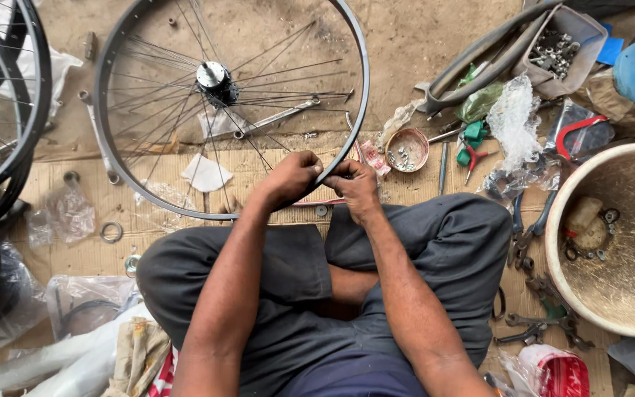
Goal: The person sits on the floor and laces a bicycle wheel by inserting spokes into the hub and rim. They use their hands to thread the spokes and secure them with nipples, working systematically around the wheel.
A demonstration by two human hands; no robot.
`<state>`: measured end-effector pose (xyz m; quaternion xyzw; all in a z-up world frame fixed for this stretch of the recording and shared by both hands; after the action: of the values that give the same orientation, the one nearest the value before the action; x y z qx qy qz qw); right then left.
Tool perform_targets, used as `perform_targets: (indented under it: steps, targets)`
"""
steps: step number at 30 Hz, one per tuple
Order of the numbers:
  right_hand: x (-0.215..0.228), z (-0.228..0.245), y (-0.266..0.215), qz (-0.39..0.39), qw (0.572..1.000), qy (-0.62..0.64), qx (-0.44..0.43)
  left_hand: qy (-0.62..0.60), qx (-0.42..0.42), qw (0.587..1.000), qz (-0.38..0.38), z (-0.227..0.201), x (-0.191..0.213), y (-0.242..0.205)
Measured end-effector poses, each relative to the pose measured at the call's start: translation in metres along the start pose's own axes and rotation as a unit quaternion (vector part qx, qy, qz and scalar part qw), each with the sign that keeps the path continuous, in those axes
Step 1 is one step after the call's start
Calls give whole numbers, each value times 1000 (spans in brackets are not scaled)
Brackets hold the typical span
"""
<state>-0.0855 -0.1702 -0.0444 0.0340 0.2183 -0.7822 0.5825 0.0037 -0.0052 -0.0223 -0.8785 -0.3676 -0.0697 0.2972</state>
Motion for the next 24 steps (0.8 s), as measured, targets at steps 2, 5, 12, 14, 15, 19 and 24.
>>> perform_targets:
  steps: [2,5,12,14,15,19,24]
  targets:
    - [1,4,4,2,1000,8,-2,225,-41,967,-113,-10,-5,8]
    - [-2,3,3,8,1000,9,14,140,16,989,-46,-5,-1,7]
    - [-2,10,5,-13,1000,-19,2,212,4,973,-88,-20,-4,5]
    - [-2,2,2,-2,1000,-5,1,192,58,978,-53,-14,-4,1]
    - [-1,1,3,-1,1000,-5,1,107,43,993,-27,-11,-2,3]
    - [1,1,1,-13,1000,-16,-4,88,-18,995,-50,-2,-6,6]
    - [0,2,0,-7,1000,-20,-8,148,31,987,-58,-8,-9,4]
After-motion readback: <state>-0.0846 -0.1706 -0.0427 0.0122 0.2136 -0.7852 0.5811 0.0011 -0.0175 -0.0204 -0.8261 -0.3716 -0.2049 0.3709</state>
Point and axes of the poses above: each hand's wrist, its own y-axis towards the middle knuckle, its own x-axis out of the back of the hand, z = x × y, the point moved 2 cm from there along y, towards the middle knuckle, and after that the axes turned 9 degrees about y, right-handed, at the moved point
